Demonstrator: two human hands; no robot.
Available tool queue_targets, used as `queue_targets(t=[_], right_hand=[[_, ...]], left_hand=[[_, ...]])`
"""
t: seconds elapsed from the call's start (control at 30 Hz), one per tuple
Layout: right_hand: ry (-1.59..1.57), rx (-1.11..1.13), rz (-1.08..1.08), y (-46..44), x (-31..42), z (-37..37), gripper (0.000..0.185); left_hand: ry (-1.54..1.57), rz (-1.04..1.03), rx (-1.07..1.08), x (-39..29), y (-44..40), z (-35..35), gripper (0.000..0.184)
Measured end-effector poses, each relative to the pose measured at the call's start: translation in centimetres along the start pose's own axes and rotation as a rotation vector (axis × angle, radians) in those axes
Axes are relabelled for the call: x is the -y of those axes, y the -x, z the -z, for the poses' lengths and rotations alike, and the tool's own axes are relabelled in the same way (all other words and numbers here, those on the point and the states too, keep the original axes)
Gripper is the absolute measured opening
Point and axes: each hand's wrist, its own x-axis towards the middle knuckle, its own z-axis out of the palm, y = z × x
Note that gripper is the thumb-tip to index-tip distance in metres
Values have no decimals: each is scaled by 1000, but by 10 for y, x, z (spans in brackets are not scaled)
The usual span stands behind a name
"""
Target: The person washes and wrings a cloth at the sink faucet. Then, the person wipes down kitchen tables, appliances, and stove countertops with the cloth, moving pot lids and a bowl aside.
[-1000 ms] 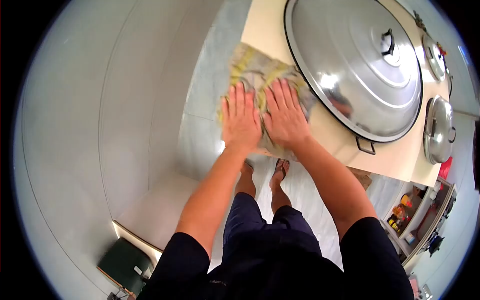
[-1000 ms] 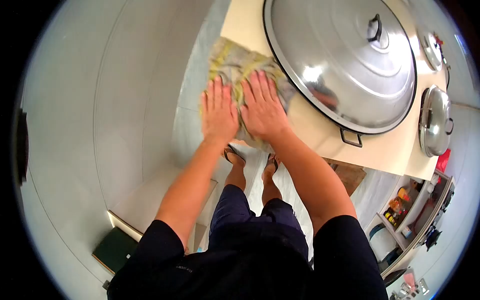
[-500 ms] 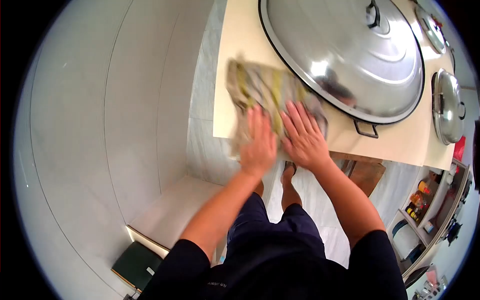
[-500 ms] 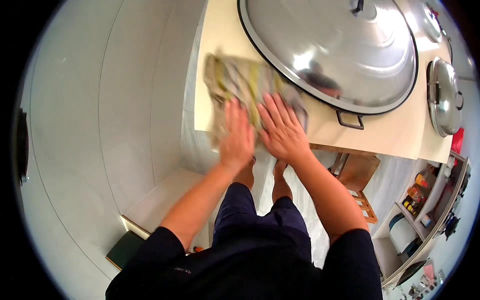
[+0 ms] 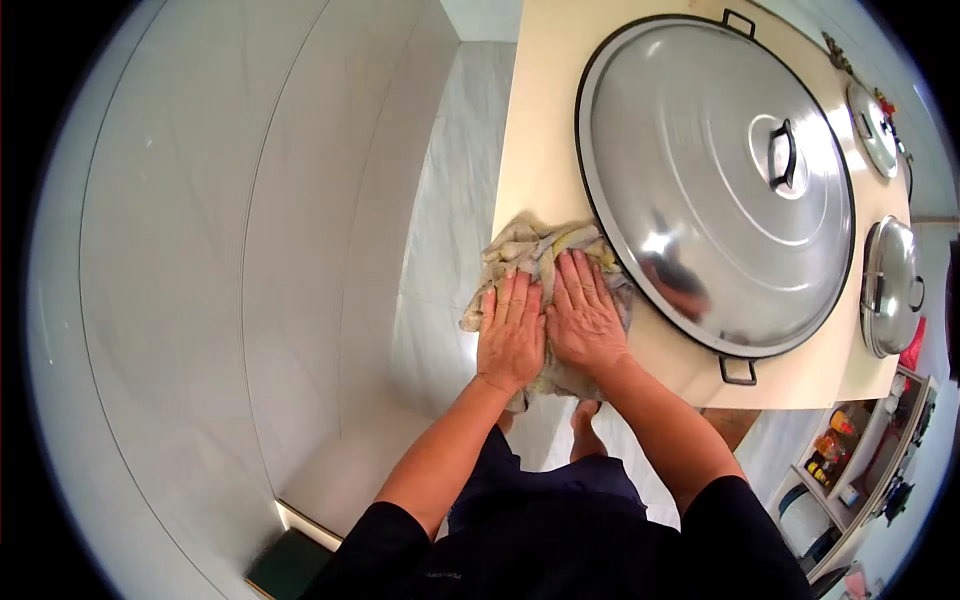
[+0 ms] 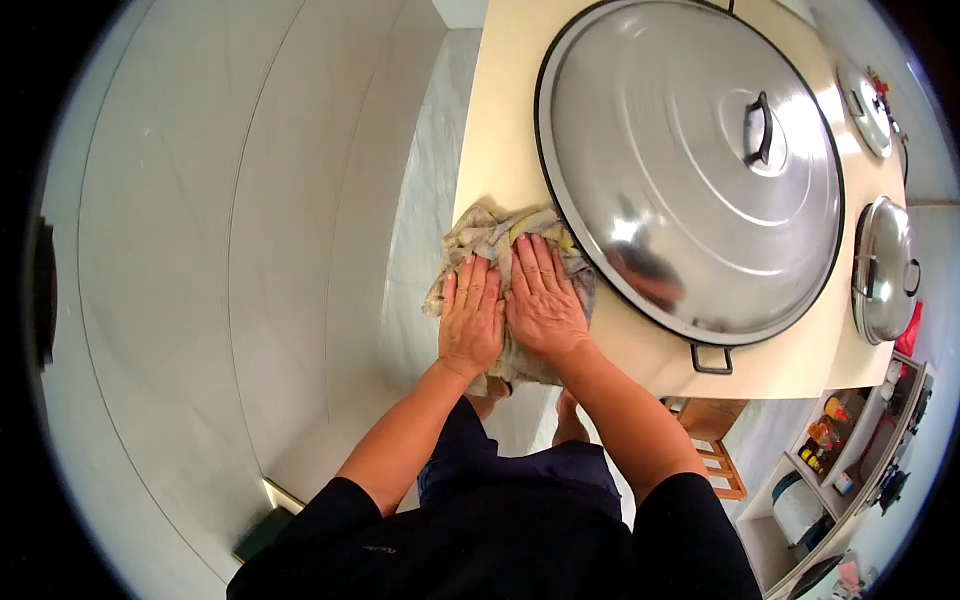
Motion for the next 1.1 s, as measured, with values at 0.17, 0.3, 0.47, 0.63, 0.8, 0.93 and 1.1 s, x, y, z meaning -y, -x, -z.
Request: queue_targets(t=[0.17, 0.3, 0.47, 0.63, 0.8, 0.93, 1.1], right_hand=[[-24, -16, -52, -10, -4, -21, 67], [-121, -109, -204, -33, 5, -27, 65], [-55, -270, -416, -108, 6, -25, 65], [-7, -379, -547, -159, 6, -32, 67], [21, -394, -534, -155, 15, -29, 66], [30, -333, -579, -151, 20, -35, 67], [26, -359, -634, -179, 21, -35, 68]], left_hand=[[116, -48, -59, 10, -15, -20, 53], [213, -166, -80, 37, -50, -28, 52], [308, -408, -17, 81, -146, -1, 49], [212, -650, 92, 116, -227, 17, 53], [123, -681, 151, 121, -227, 17, 59], [85, -664, 202, 120, -219, 22, 60], [65, -728, 243, 131, -249, 34, 59]])
